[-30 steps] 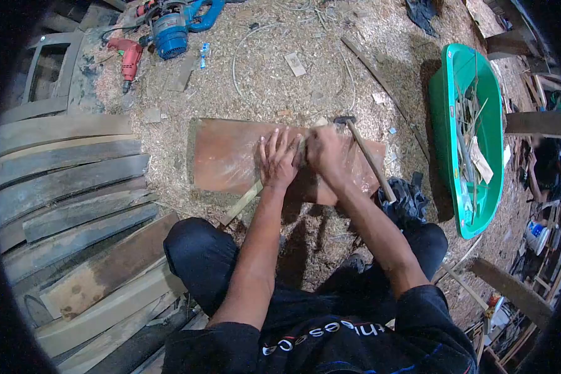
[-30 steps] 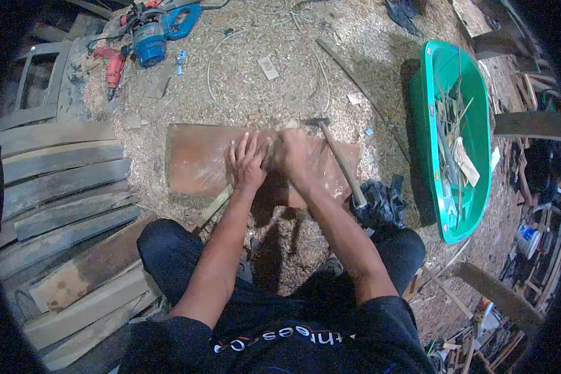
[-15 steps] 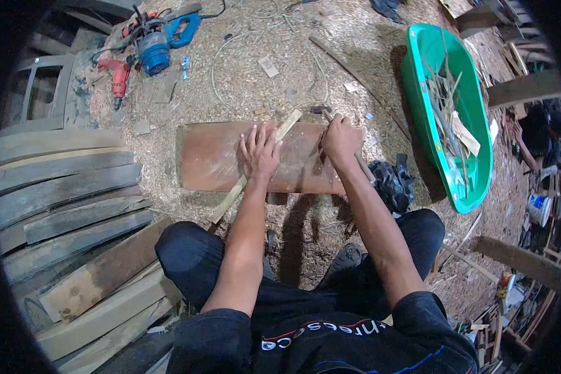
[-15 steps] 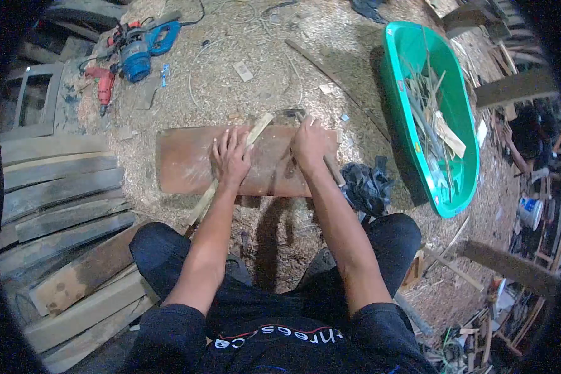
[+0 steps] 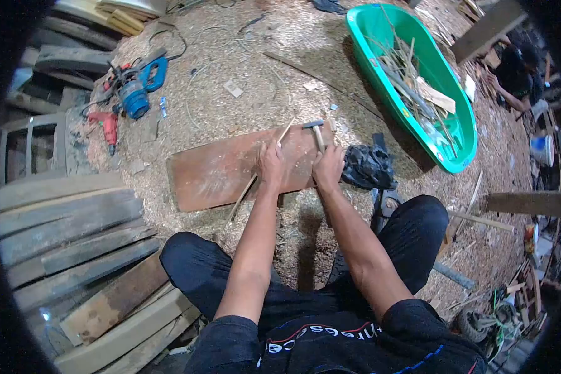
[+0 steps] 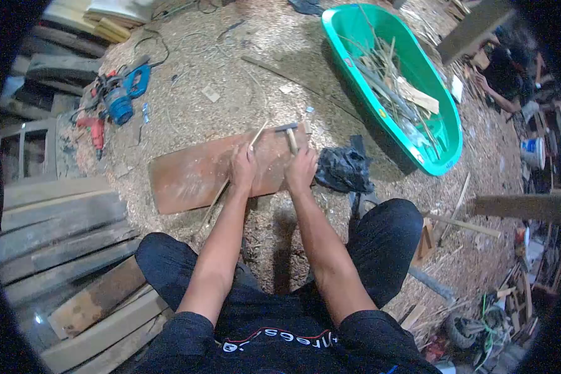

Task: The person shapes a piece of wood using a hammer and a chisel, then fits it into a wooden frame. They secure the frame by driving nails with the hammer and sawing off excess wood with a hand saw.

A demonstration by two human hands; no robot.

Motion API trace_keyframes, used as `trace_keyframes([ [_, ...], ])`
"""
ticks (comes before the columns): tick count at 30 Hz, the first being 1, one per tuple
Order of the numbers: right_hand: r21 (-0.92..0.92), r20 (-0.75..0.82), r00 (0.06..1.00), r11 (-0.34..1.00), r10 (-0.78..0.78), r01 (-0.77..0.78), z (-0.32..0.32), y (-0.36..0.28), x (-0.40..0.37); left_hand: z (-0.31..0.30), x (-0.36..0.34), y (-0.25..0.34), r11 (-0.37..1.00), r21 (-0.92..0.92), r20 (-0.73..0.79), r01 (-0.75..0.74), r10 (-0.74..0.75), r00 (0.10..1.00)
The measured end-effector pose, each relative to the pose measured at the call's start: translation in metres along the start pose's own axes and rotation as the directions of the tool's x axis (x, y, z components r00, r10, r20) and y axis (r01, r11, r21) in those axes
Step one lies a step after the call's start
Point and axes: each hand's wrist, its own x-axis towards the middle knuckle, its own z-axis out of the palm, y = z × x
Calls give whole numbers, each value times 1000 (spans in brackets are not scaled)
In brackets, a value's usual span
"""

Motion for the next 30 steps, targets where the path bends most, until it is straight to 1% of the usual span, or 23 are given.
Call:
trace_keyframes([
  [1, -12, 33, 999, 1000, 4, -3, -3, 1, 0, 5, -2, 4, 998, 13, -43, -54, 54, 998],
  [3, 257, 68, 996, 966, -50, 31, -13, 2, 8, 11, -12, 15, 986, 41, -97, -159, 163, 982],
  [4, 384, 80, 995, 923, -67, 31, -21, 2, 9, -10, -19, 43, 996, -20, 11, -88, 88, 996],
  [6, 231, -40, 999, 973, 4, 6, -38, 1, 2, -24, -23, 59, 996, -37, 146, -78, 83, 986],
  [7, 187, -47, 997, 981, 67, -57, -52, 2, 2, -30, -28, 68, 993, -52, 139, -107, 113, 984],
  [9, 208, -11, 988, 967, 153, -147, -98, 1, -3, -46, -35, 95, 985, -75, 96, -158, 165, 982],
  [12, 187, -53, 936, 925, 347, -332, -155, 2, -12, -77, -52, 154, 986, -18, 255, -167, 166, 953],
  [15, 166, -105, 912, 911, 396, -376, -222, 6, -25, -110, -70, 224, 994, -83, 469, -68, 99, 878],
  [16, 186, -134, 907, 909, 400, -373, -246, 8, -31, -111, -79, 234, 993, -89, 479, -71, 105, 871],
  [19, 246, -172, 906, 907, 387, -341, -333, 10, -62, -135, -113, 289, 996, -88, 598, 6, 48, 800],
  [21, 129, -168, 943, 955, 287, -268, -419, 0, -86, -151, -145, 320, 993, -71, 687, -90, 114, 718],
  [22, 34, -175, 929, 945, 326, -326, -445, 8, -101, -160, -163, 334, 989, -66, 728, -136, 141, 670],
  [23, -60, -184, 916, 926, 356, -372, -469, 19, -113, -167, -180, 351, 990, -51, 786, -128, 119, 607],
  [25, -321, -131, 845, 785, 518, -530, -490, 60, -131, -176, -202, 381, 992, -21, 870, -126, 80, 486],
  [26, -365, 19, 788, 738, 616, -568, -495, 77, -139, -171, -214, 379, 986, -21, 873, -163, 98, 478],
  [27, -418, 148, 715, 698, 684, -581, -499, 102, -135, -149, -228, 372, 980, -38, 866, -197, 131, 483],
  [28, -479, 278, 618, 664, 735, -574, -501, 119, -129, -135, -234, 377, 975, -47, 858, -219, 151, 492],
  [29, -443, 323, 579, 660, 749, -607, -498, 130, -137, -128, -246, 373, 980, -24, 850, -197, 124, 512],
  [30, -414, 371, 521, 639, 769, -648, -499, 135, -146, -134, -253, 383, 984, 3, 852, -175, 89, 515],
])
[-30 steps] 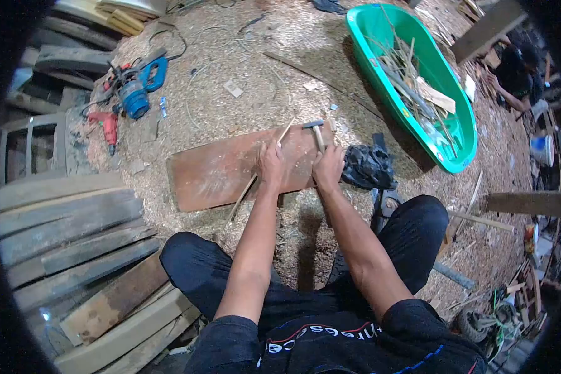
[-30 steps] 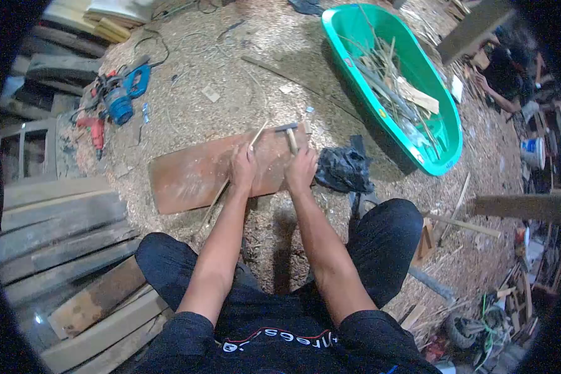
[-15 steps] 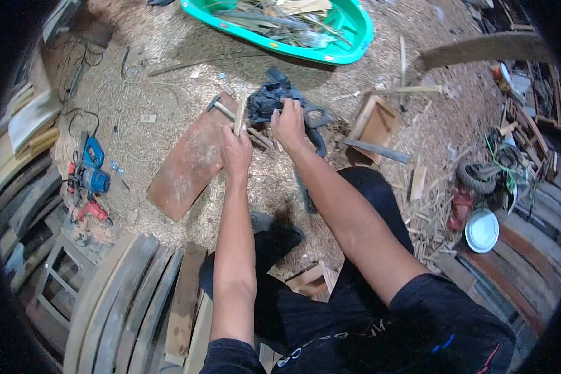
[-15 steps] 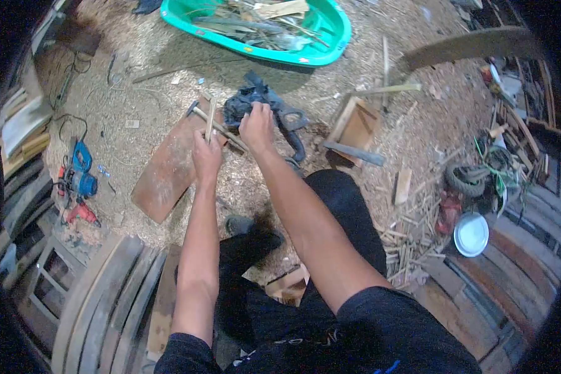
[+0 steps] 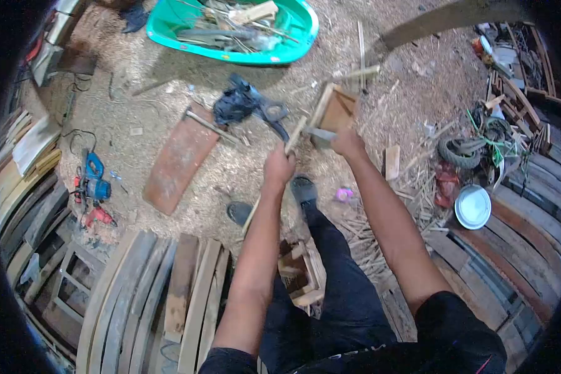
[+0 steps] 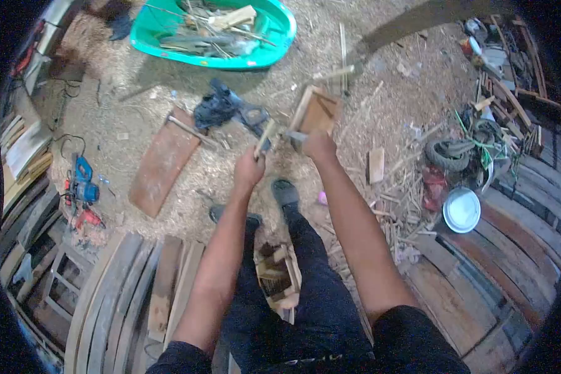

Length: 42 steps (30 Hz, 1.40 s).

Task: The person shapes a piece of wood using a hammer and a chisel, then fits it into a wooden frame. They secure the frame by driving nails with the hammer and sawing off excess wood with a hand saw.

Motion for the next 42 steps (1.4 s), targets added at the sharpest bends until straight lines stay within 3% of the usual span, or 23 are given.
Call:
trace_keyframes([
  [4, 59, 51, 999, 998, 13, -16, 6, 17, 34, 29, 17, 12, 994, -94, -80, -63, 55, 995],
  [7, 95, -57, 997, 994, -44, 50, -4, 31, 25, 34, 19, 21, 990, -95, -103, -106, 96, 990],
  [11, 116, -144, 960, 959, -241, 258, -47, 54, 5, 25, 7, 33, 984, -92, -15, -150, 150, 989],
  [12, 74, -77, 960, 958, -271, 276, -64, 53, -2, 17, 1, 36, 987, -92, 37, -133, 137, 990],
  [14, 62, 51, 919, 920, -390, 387, -103, 41, -26, 5, -13, 42, 949, -135, -44, -284, 281, 959],
  [18, -2, 176, 700, 711, -692, 704, -148, -1, -56, -43, -54, 44, 895, -158, -37, -416, 416, 909],
  [20, 58, 299, 681, 726, -668, 686, -187, -54, -104, -66, -71, 34, 870, -186, -77, -456, 450, 890],
  [21, 81, 358, 669, 735, -652, 673, -202, -78, -125, -81, -79, 27, 895, -199, -12, -399, 405, 914],
  [23, -6, 413, 483, 528, -772, 849, -213, -116, -142, -109, -98, 14, 932, -226, 124, -284, 316, 940],
  [24, -50, 463, 461, 497, -757, 866, -216, -135, -150, -112, -105, -1, 897, -216, -6, -386, 394, 919],
  [28, -85, 580, 363, 389, -730, 917, -224, -220, -177, -167, -137, -22, 927, -303, -89, -219, 201, 975],
  [29, -94, 594, 355, 376, -722, 922, -224, -243, -184, -176, -141, -34, 903, -300, -166, -306, 267, 949],
  [30, -72, 627, 241, 253, -741, 965, -216, -265, -181, -183, -143, -45, 874, -289, -239, -391, 330, 913],
  [31, 21, 617, 218, 293, -756, 956, -207, -285, -180, -188, -146, -57, 838, -272, -307, -472, 389, 868],
  [33, 203, 589, 191, 373, -785, 905, -192, -324, -182, -209, -146, -82, 896, -353, -275, -269, 175, 945],
  [35, 478, 413, 430, 593, -803, 648, -178, -354, -196, -233, -154, -111, 922, -366, -296, -122, 9, 955],
  [36, 469, 234, 460, 514, -857, 718, -158, -361, -191, -245, -157, -125, 874, -439, -436, -209, -4, 900],
  [37, 440, 41, 456, 426, -889, 790, -128, -363, -173, -258, -153, -141, 896, -420, -437, -142, -63, 897],
  [38, 264, 3, 347, 336, -938, 904, -90, -356, -147, -270, -146, -157, 913, -400, -440, -74, -120, 890],
  [39, 165, 20, 311, 310, -950, 936, -60, -352, -155, -281, -136, -173, 926, -378, -441, -6, -174, 880],
  [40, 225, 114, 328, 346, -938, 911, -16, -344, -142, -281, -123, -194, 902, -432, -472, -6, -220, 854],
  [41, 246, 206, 413, 455, -887, 856, 15, -340, -159, -281, -110, -211, 891, -454, -490, -27, -224, 842],
  [42, 233, 221, 340, 388, -914, 892, 58, -334, -150, -281, -96, -226, 880, -473, -508, -46, -229, 831],
])
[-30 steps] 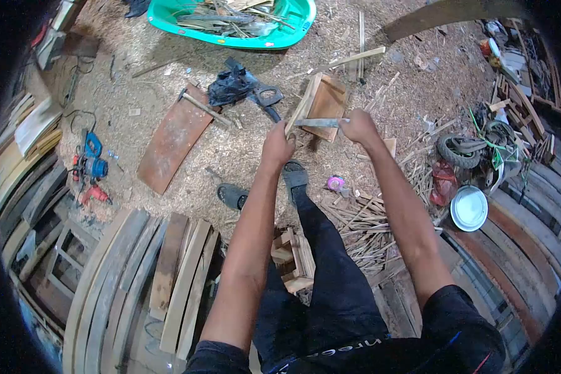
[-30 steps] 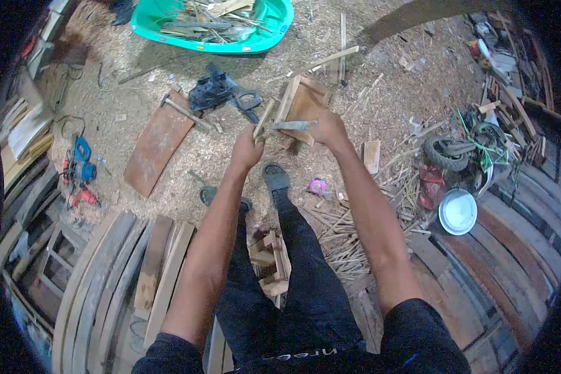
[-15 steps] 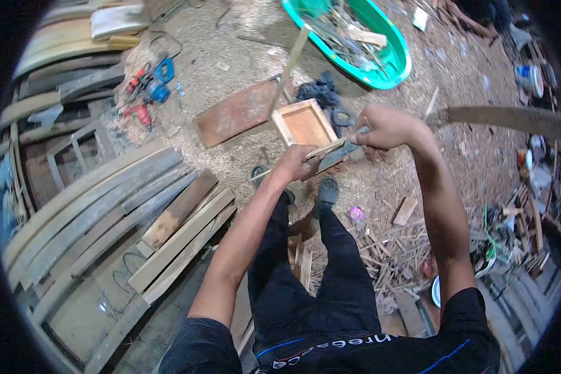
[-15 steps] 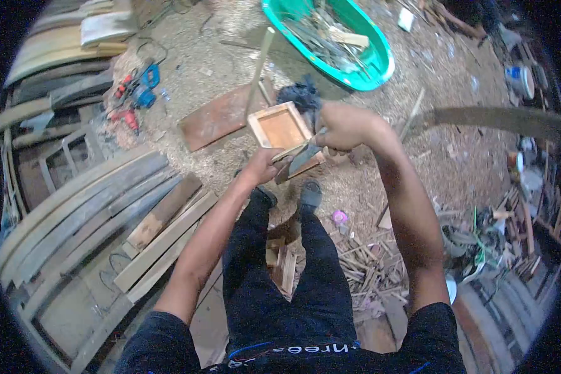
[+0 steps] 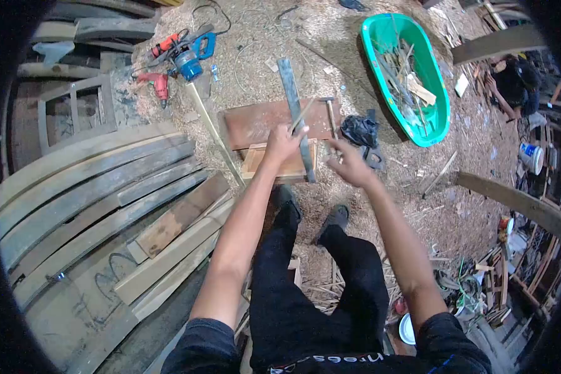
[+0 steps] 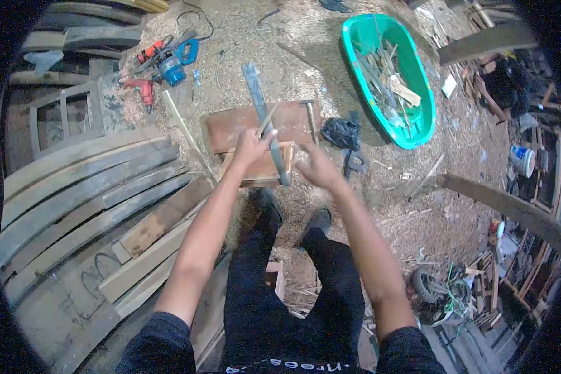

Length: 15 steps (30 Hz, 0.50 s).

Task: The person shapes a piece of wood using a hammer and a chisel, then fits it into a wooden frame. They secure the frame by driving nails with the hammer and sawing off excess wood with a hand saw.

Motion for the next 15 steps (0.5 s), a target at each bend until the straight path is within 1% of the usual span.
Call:
trace_keyframes([
  [1, -5, -53, 998, 1000, -20, 20, 39, 16, 6, 3, 16, -14, 1000, -24, -24, -6, 6, 1000],
  [2, 30, -110, 993, 999, -33, 36, 67, 24, 18, 5, 30, -22, 996, 57, -25, -70, 72, 997],
  [5, 233, -87, 995, 972, 41, -20, 114, 51, 63, 28, 75, -55, 991, 132, 1, -2, 2, 1000],
  [6, 227, -68, 991, 969, 116, -97, 133, 76, 81, 34, 90, -62, 991, 119, 4, 58, -59, 998],
  [8, 344, -250, 966, 939, 69, 22, 148, 108, 124, 39, 125, -67, 983, 102, 14, 155, -157, 987],
  [9, 397, -332, 940, 915, 72, 70, 160, 125, 132, 43, 137, -70, 981, 56, 0, 187, -187, 982],
  [10, 293, -364, 926, 956, 94, 18, 139, 107, 137, 42, 153, -67, 978, 6, -22, 210, -210, 978],
  [11, 289, -383, 920, 957, 82, 35, 138, 124, 154, 42, 164, -67, 971, -49, -44, 233, -235, 971],
  [12, 286, -399, 914, 957, 73, 48, 134, 144, 173, 42, 169, -72, 954, -137, -106, 268, -283, 953],
  [13, 283, -421, 905, 956, 57, 71, 129, 152, 187, 37, 173, -73, 932, -224, -169, 284, -324, 931],
  [14, 195, -408, 913, 978, 18, 68, 125, 160, 193, 30, 169, -78, 888, -362, -101, 284, -340, 935],
  [15, 103, -402, 915, 992, -29, 76, 110, 146, 200, 16, 160, -78, 828, -489, -35, 274, -332, 942],
])
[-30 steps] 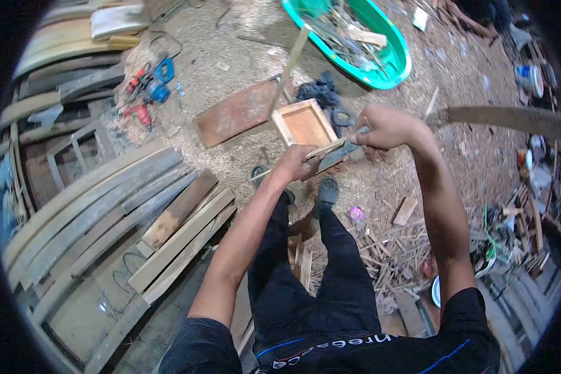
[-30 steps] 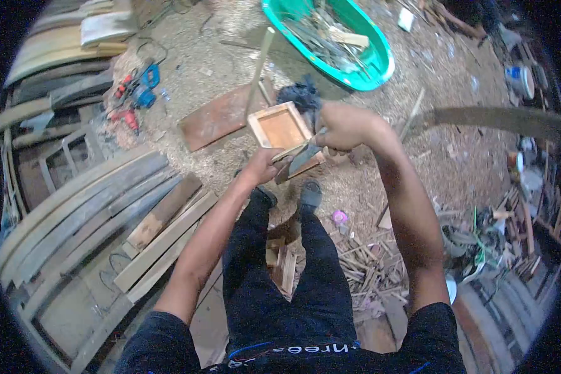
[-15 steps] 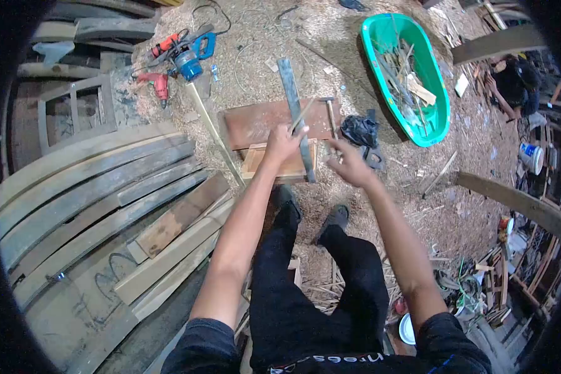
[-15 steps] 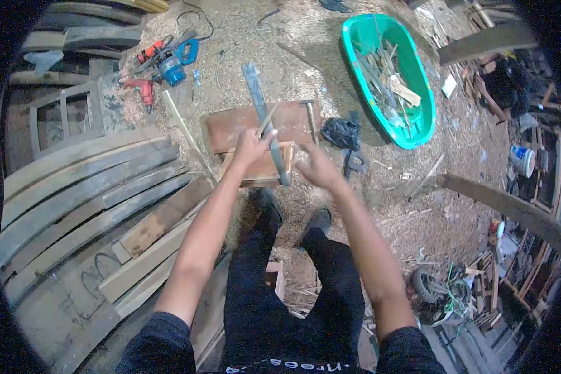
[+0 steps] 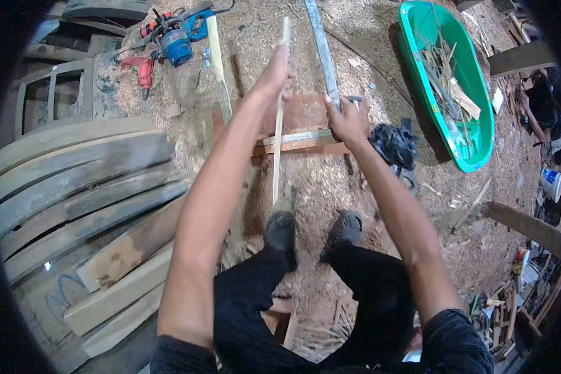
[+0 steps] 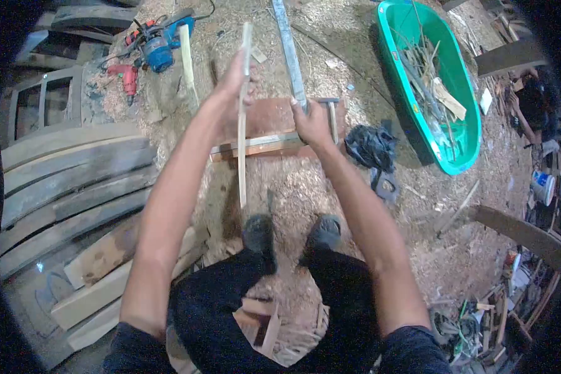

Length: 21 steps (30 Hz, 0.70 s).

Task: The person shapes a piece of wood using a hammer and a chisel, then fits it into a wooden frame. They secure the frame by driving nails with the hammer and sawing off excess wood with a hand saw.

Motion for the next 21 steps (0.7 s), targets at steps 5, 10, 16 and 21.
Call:
trace_keyframes([
  [5, 345, 184, 962, 903, 201, -255, 21, 24, 49, -58, 19, -44, 895, -442, 217, -59, 171, 961],
  [10, 233, 150, 974, 952, 168, -200, 10, 2, 29, -67, 52, -86, 768, -632, 61, -106, 186, 981],
  [16, -336, -99, 856, 827, -507, 451, 16, 6, 5, -56, 51, -98, 831, -510, -4, -223, 257, 966],
  [21, -346, 315, 596, 495, -739, 797, 22, -31, -23, -52, 53, -105, 866, -425, -103, -264, 244, 964],
])
